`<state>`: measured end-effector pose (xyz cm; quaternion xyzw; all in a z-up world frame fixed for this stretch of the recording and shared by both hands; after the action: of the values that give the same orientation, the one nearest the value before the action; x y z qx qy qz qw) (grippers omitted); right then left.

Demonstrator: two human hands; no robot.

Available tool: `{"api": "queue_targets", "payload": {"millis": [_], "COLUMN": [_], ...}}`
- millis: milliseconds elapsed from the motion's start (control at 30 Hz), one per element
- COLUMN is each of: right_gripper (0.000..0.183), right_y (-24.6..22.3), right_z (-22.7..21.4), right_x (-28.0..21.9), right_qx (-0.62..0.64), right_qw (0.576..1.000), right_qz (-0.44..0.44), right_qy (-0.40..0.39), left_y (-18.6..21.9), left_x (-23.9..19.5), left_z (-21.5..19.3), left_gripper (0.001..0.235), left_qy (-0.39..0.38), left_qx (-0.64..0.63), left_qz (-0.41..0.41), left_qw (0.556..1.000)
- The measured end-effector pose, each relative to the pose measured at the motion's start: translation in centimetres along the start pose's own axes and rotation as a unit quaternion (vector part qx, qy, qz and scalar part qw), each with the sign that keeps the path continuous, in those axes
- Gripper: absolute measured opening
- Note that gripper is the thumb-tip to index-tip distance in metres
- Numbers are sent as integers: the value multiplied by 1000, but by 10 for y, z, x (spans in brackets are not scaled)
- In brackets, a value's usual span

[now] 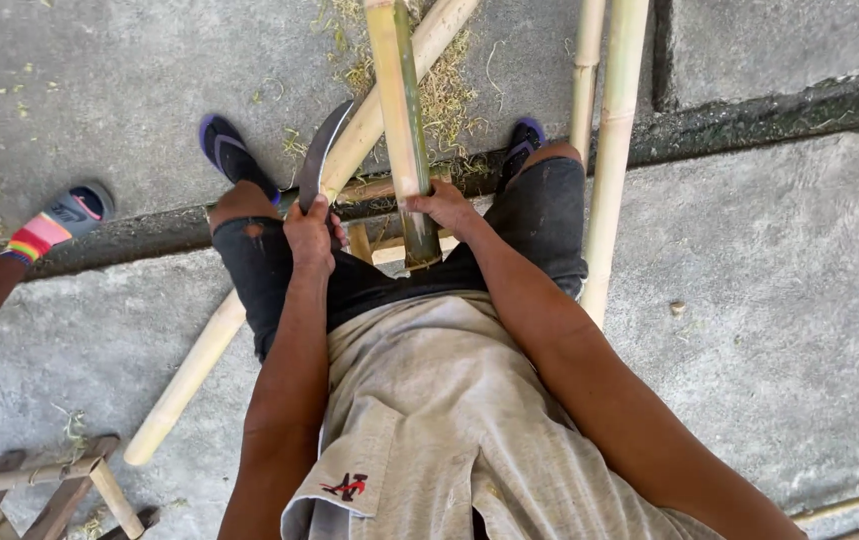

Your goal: Shaving or scraping the outer layer of a bamboo pole using a two-handed drawknife while seated.

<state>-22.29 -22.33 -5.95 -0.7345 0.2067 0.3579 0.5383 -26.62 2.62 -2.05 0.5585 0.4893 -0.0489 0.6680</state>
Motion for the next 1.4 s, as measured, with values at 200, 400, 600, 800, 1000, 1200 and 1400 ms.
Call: {"api": "queue_targets", "payload": {"millis": [200,400,600,800,1000,1200,1400], "right_gripper": [89,70,52,52,68,61,59], "right_y": [0,-26,-18,-26,-66,-78,-61], "right_z": [2,0,4,2,25,27,30], "right_x": [42,40,39,34,11,8,16], "right_qx": [230,365,343,348,159,11,29], "right_qw": [971,912,925,925,977,984,983], "right_qz": [59,70,36,90,82,67,50], "right_qy": [-32,-174,-162,-122,113,165,177], "left_y": [-5,-13,-12,-3,3,15,12], "left_x": [22,32,29,29,27,25,19], "left_z": [1,2,13,16,16,20,16], "left_gripper": [17,19,19,17,18,18,17], "left_qy": [23,62,69,88,101,103,65], "left_qx": [-28,-20,6,18,45,38,17], "left_qz": [-68,-126,-139,-177,-189,-188,-140], "left_qw": [997,990,988,980,976,976,988]}}
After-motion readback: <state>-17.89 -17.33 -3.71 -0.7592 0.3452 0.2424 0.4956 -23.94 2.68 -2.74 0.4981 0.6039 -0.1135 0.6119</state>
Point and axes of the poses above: each hand's wrist, its own x-axis towards the middle knuckle, its own z-axis out of the palm, y = z × x, the point moved 1 cm from there along x, towards the middle knuckle, and after that the axes turned 10 degrees about y, right-handed, at the moved point
